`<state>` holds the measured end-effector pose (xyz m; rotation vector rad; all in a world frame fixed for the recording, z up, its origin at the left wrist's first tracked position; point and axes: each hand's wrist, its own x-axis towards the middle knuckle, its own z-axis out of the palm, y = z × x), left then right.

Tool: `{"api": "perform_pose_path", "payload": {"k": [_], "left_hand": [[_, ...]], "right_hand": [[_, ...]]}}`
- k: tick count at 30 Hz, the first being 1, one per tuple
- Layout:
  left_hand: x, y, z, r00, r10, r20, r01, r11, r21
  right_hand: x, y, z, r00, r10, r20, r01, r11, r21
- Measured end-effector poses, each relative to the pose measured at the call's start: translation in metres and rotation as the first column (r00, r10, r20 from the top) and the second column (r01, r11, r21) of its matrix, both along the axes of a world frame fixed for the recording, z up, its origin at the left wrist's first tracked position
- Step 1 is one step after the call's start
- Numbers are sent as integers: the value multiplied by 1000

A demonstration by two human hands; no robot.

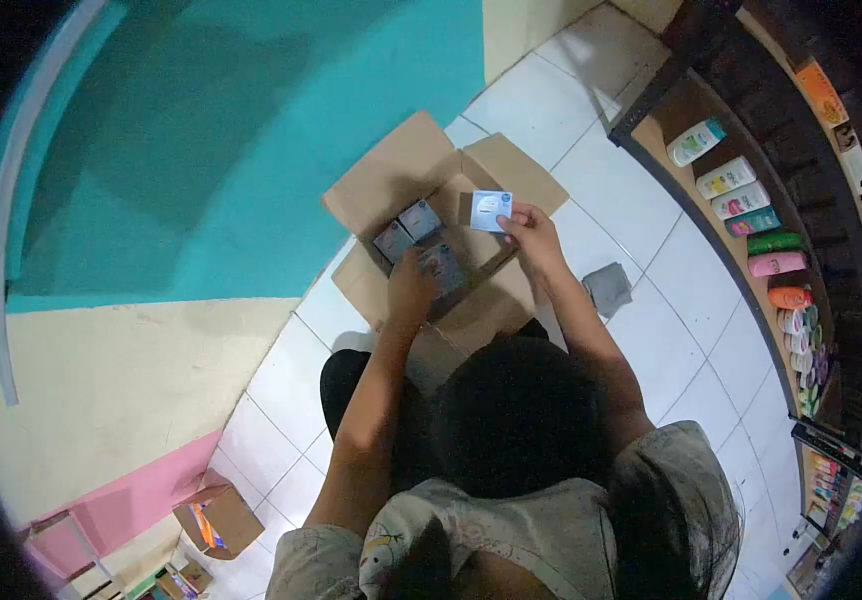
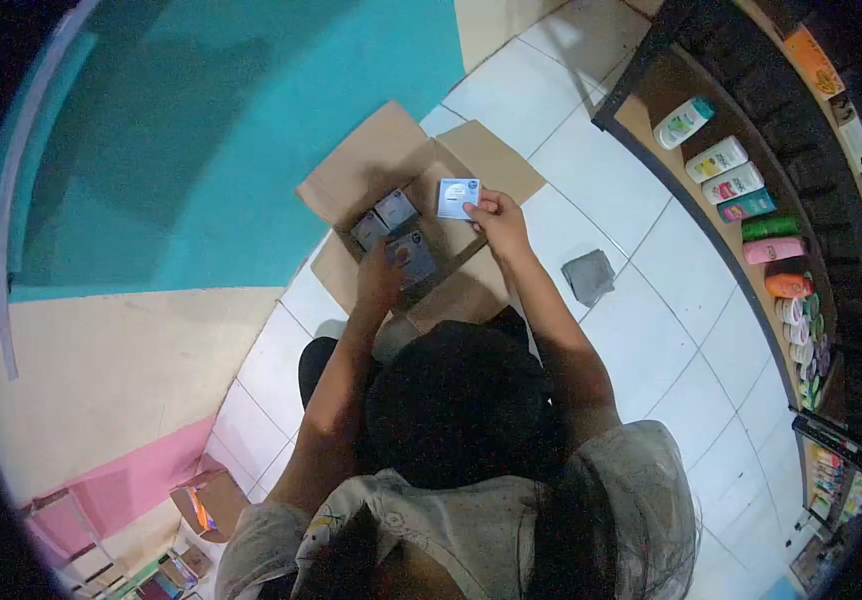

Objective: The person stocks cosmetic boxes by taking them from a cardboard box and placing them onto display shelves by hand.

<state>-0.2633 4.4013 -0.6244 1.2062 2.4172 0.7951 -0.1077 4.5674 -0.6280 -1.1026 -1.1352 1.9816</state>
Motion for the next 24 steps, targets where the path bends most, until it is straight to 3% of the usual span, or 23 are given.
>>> {"api": "perform_pose_path", "payload": {"k": [3,4,6,9,10,12,14,15,16,17,20,23,24], "left_hand": [[1,11,-16,995,23,-101,-57,938,-342],[0,10,-20,959,-61,-278,-34,945,-325],[-7,4,-32,777,-199,-597,15,954,-298],[-26,-11,-20,945,-40,-326,18,997,-71],[-31,-20,-10,953,52,-299,-60,998,-19],[-36,-44,11,945,234,-228,-222,972,76],[-38,-63,-5,979,190,-68,-177,970,164],[-39,-73,-19,987,161,7,-159,964,213],[-40,-85,-46,998,40,-51,-28,977,209],[-32,-86,-43,999,36,-14,-34,990,138],[-6,-80,-37,995,30,100,-30,1000,-4],[-5,-78,-43,985,18,173,-18,1000,1],[-6,-78,-41,984,13,180,-15,1000,7]], "right_hand": [[-6,-1,-17,998,68,12,-69,996,61],[-10,-3,-23,994,102,31,-104,991,79],[-14,-9,-28,972,202,117,-218,964,149],[-26,-18,-33,836,304,456,-494,777,389],[-33,-21,-39,817,382,431,-545,754,365],[-49,-30,-53,735,383,560,-649,638,415],[-60,-42,-55,656,330,679,-733,494,467],[-66,-53,-57,640,237,731,-726,500,472],[-72,-66,-62,618,139,774,-717,506,481],[-78,-73,-64,589,38,807,-706,510,492],[-88,-72,-48,459,243,855,-826,473,308],[-100,-68,-52,429,313,848,-840,482,247],[-99,-73,-57,502,244,830,-799,499,336]]}}
